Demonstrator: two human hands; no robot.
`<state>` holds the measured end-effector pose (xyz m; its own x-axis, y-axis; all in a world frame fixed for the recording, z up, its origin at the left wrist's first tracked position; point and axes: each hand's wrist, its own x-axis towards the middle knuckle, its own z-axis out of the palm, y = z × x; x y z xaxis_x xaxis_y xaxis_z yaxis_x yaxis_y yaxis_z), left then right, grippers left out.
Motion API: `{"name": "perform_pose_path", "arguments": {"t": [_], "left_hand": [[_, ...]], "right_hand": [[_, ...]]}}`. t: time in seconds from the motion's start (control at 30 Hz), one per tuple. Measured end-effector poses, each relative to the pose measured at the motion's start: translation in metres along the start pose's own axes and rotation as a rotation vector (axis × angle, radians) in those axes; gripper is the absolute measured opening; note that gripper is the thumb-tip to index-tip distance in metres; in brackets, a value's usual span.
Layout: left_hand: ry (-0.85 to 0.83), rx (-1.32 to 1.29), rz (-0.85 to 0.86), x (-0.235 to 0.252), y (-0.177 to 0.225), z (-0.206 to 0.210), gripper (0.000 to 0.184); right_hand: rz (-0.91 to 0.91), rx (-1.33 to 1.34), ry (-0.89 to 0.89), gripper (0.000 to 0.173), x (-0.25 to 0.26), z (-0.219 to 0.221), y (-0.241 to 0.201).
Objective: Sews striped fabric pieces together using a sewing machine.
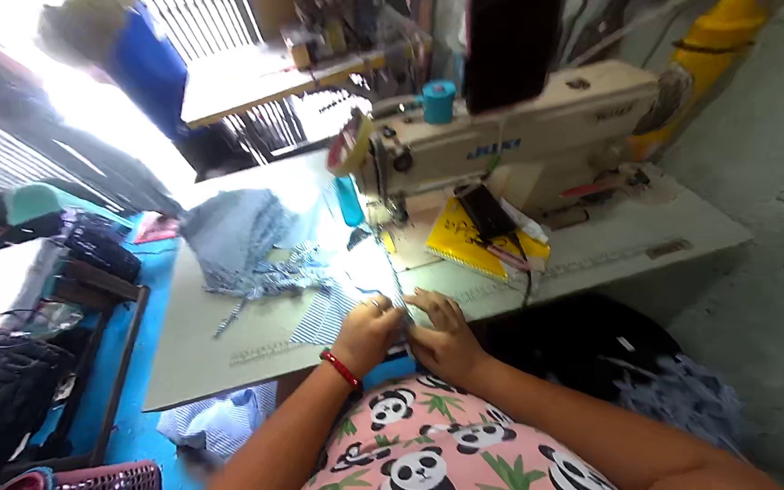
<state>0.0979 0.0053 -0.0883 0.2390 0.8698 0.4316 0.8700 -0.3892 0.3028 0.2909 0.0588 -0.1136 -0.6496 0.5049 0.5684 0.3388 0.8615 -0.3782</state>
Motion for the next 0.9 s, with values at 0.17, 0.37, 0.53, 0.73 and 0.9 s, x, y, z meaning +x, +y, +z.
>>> {"name": "perform_pose_path", "arguments": {"t": [0.17,0.37,0.53,0.73,0.9], "left_hand": [[0.049,0.121,-0.029,0.002,0.007,-0.005,0.014],[0.041,0.024,-0.05,0.001,0.005,-0.007,0.018],[-0.002,0.013,-0.078,0.006,0.012,-0.01,0.025],[-0.176,0.008,-0.129,0.02,0.018,-0.018,0.02],[-0.023,0.072,-0.032,0.016,0.013,-0.011,0.015]], "right_hand": [[-0.051,-0.02,0.084,0.024,0.001,0.005,0.002],[-0.052,-0.015,0.096,0.025,0.0,0.005,0.002],[-0.046,-0.024,0.099,0.024,0.0,0.007,0.002],[-0.039,-0.013,0.127,0.027,0.0,0.009,0.001],[-0.027,-0.019,0.131,0.027,-0.003,0.009,0.001]]}}
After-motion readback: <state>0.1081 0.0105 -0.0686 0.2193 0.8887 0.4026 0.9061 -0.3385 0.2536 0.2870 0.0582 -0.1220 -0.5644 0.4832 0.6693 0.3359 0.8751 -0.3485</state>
